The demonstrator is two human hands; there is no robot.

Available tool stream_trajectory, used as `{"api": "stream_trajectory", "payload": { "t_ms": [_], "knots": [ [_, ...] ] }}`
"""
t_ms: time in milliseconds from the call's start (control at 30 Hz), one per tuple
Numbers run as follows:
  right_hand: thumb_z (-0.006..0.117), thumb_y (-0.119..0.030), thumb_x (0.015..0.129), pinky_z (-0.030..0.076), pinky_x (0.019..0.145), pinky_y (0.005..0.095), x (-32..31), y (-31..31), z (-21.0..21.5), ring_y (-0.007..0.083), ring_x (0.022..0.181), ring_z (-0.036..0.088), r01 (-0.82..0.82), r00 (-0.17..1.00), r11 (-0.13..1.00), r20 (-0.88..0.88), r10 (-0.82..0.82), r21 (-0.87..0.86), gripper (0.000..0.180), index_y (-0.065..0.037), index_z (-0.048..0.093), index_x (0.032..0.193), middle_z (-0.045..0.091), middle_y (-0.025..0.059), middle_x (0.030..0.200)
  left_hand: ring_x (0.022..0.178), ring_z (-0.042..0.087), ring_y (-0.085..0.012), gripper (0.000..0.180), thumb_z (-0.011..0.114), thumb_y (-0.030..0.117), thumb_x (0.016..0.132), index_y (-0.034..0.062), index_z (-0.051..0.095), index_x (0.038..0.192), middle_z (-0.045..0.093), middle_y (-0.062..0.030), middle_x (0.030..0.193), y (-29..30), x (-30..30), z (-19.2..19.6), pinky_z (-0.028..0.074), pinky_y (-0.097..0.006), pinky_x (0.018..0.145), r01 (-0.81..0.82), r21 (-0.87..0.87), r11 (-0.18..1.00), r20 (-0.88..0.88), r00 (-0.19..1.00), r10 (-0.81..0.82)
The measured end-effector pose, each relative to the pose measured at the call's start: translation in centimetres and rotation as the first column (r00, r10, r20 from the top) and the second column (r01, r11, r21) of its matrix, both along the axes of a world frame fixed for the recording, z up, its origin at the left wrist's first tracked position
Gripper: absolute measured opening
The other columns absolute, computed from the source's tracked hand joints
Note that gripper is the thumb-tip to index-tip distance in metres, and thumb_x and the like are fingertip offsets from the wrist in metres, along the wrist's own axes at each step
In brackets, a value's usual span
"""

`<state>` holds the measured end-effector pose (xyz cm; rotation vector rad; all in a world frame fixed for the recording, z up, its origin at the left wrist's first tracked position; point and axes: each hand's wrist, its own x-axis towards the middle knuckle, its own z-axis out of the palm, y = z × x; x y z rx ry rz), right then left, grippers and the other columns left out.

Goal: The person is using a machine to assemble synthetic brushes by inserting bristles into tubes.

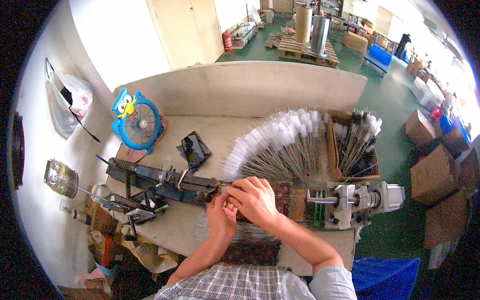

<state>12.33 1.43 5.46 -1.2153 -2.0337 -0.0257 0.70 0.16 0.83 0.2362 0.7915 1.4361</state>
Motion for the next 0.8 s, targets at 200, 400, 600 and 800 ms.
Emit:
{"api": "stream_trajectory", "payload": {
  "t_ms": [200,400,600,800],
  "knots": [
    [0.065,-0.024,0.069,0.042,0.075,0.0347,1.7,-1.2,1.9,0.0184,0.083,0.055,0.075,0.992,0.996,0.105,-0.070,-0.048,0.023,-0.014,0.065,0.089,0.061,-0.0010,0.086,0.087,0.058,-0.0209,0.034,0.045,0.037,0.092,0.0045,0.053,0.098,0.060,-0.0083,0.096,-0.3,-0.2,1.7,0.045,-0.035,0.083,0.018,-0.037,0.999,0.013,1.000,-0.017],
    [0.066,-0.015,0.068,0.042,0.076,0.0352,2.7,-2.1,0.6,0.0195,0.080,0.055,0.046,0.982,0.984,0.187,-0.013,-0.172,0.010,-0.011,0.066,0.077,0.058,0.0001,0.072,0.096,0.057,-0.0226,0.055,0.030,0.052,0.094,0.0028,0.051,0.107,0.059,-0.0091,0.101,-0.9,-1.2,1.5,0.041,-0.037,0.089,0.099,-0.060,0.993,-0.004,0.995,-0.099],
    [0.066,-0.016,0.070,0.042,0.075,0.0343,3.6,-2.0,0.9,0.0192,0.081,0.056,0.047,0.997,0.989,0.069,-0.038,-0.141,0.011,-0.011,0.066,0.080,0.061,0.0011,0.075,0.107,0.052,-0.0234,0.064,0.029,0.057,0.092,0.0028,0.043,0.121,0.051,-0.0117,0.119,-1.3,-1.0,1.5,0.040,-0.036,0.090,0.223,-0.020,0.975,-0.234,0.947,-0.222],
    [0.064,-0.015,0.074,0.049,0.062,0.0356,4.7,-4.4,-1.4,0.0237,0.072,0.060,-0.032,0.999,0.939,-0.005,0.033,-0.343,0.012,-0.008,0.064,0.084,0.062,0.0037,0.074,0.118,0.047,-0.0211,0.050,0.052,0.034,0.090,0.0043,0.039,0.128,0.044,-0.0134,0.132,-3.3,-3.6,0.4,0.039,-0.034,0.091,0.329,-0.050,0.943,-0.318,0.890,-0.327]
  ]
}}
